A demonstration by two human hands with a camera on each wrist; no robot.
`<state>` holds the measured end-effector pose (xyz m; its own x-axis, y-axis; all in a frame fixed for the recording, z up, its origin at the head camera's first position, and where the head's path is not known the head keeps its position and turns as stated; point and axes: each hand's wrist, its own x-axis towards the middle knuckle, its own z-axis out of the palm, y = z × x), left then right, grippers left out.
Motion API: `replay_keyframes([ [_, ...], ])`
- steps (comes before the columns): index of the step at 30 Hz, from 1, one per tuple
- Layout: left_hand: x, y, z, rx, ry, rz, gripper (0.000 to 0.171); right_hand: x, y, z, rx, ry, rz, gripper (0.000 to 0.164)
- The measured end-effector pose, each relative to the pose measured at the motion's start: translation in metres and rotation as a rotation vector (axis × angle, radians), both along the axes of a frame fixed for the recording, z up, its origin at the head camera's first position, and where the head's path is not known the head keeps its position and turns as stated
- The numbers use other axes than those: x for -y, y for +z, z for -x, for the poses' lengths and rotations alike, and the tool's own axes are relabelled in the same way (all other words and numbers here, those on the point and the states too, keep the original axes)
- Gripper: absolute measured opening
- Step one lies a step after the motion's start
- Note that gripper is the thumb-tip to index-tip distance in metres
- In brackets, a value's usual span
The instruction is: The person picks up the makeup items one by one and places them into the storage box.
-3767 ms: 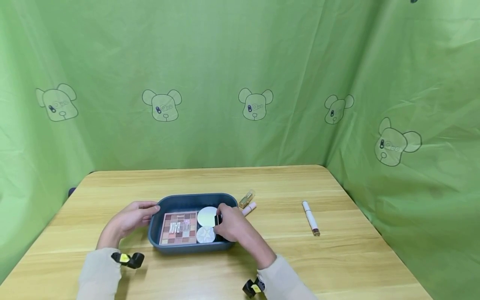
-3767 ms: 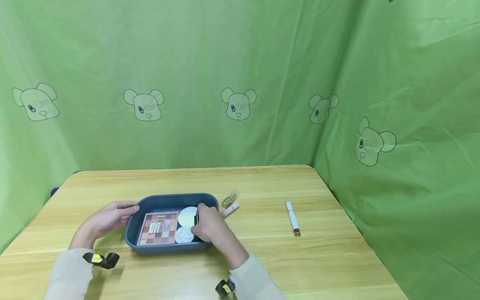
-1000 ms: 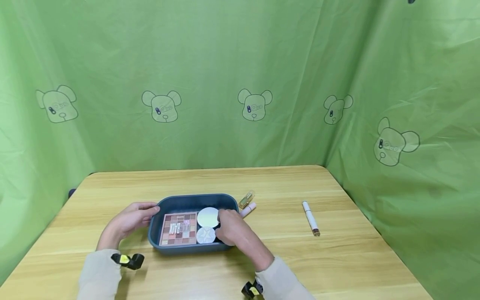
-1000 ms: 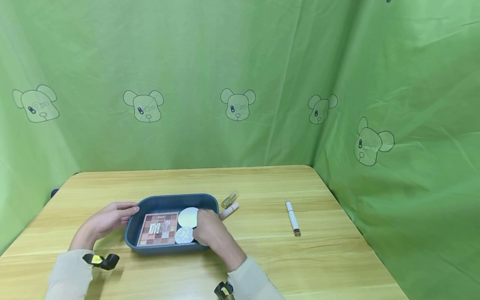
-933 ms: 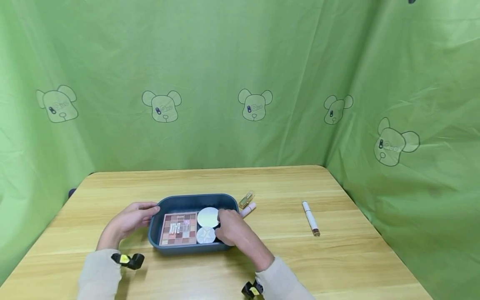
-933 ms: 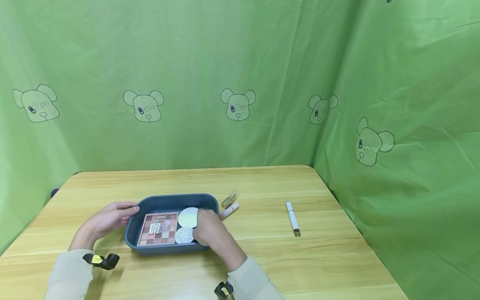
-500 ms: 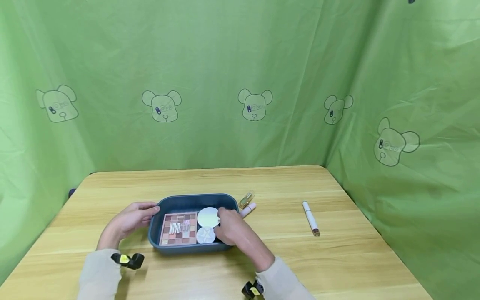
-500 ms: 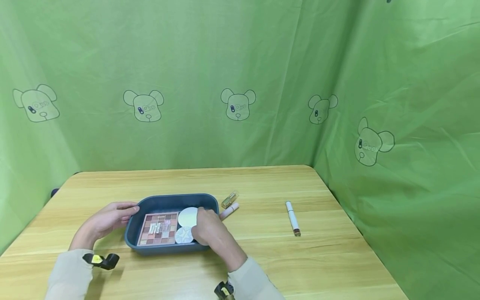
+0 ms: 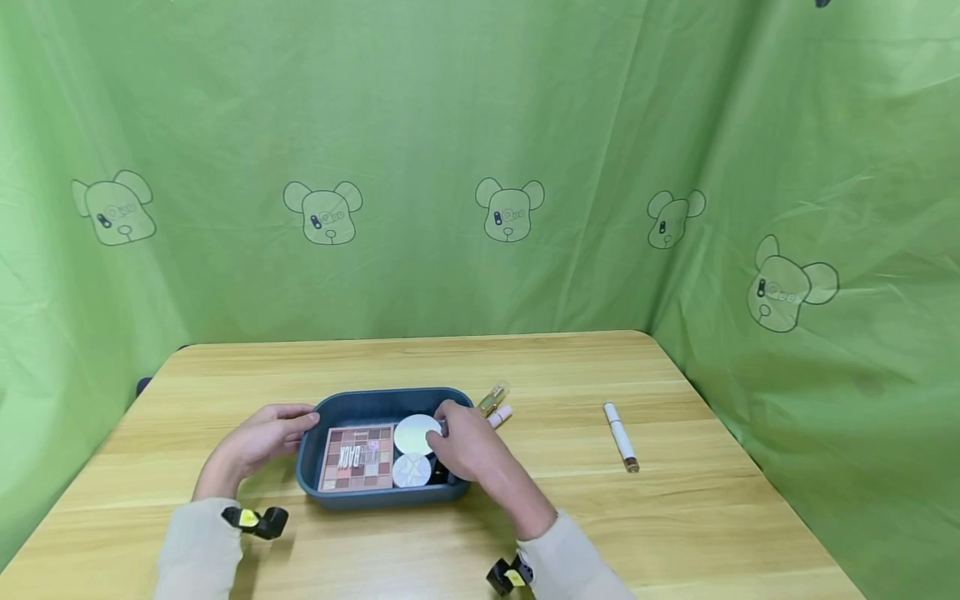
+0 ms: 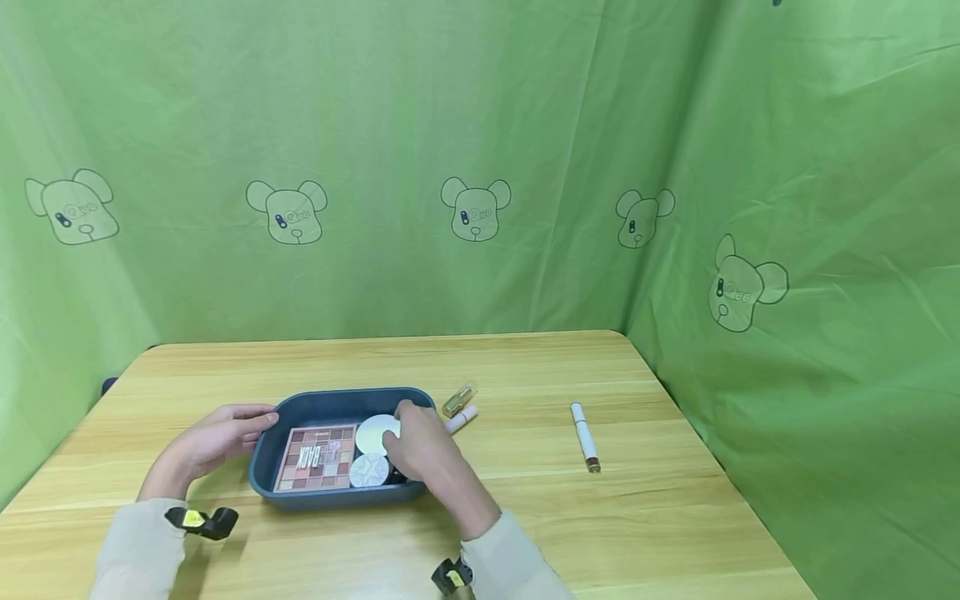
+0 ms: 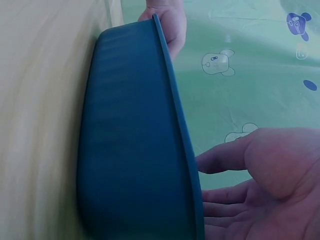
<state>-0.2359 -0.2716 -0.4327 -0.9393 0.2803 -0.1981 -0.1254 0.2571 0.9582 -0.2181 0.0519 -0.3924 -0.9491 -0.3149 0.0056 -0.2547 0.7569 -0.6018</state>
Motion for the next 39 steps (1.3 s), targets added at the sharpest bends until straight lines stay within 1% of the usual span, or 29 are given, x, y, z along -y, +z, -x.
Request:
replay_keyframes([
  [4,0.000,0.000,0.000,0.000,0.000,-0.002,0.059,-0.003,0.004,0.003,-0.043,-0.024,0.060,0.035],
  [10,0.001,-0.001,0.000,0.000,0.000,-0.003,0.059,-0.010,0.008,0.007,-0.096,-0.091,0.132,0.033],
  [17,0.001,-0.001,0.001,0.000,0.001,-0.002,0.058,-0.017,0.012,0.013,-0.117,-0.167,0.175,0.031],
  [24,0.000,-0.001,0.001,-0.002,0.000,-0.008,0.059,-0.027,0.013,0.019,-0.167,-0.204,0.191,0.029],
  [30,0.001,-0.001,0.002,-0.001,0.000,-0.009,0.059,-0.036,0.016,0.022,-0.142,-0.246,0.224,0.033],
  [39,0.000,0.000,-0.001,-0.005,0.003,0.007,0.058,-0.054,0.020,0.028,-0.124,-0.311,0.195,0.034],
])
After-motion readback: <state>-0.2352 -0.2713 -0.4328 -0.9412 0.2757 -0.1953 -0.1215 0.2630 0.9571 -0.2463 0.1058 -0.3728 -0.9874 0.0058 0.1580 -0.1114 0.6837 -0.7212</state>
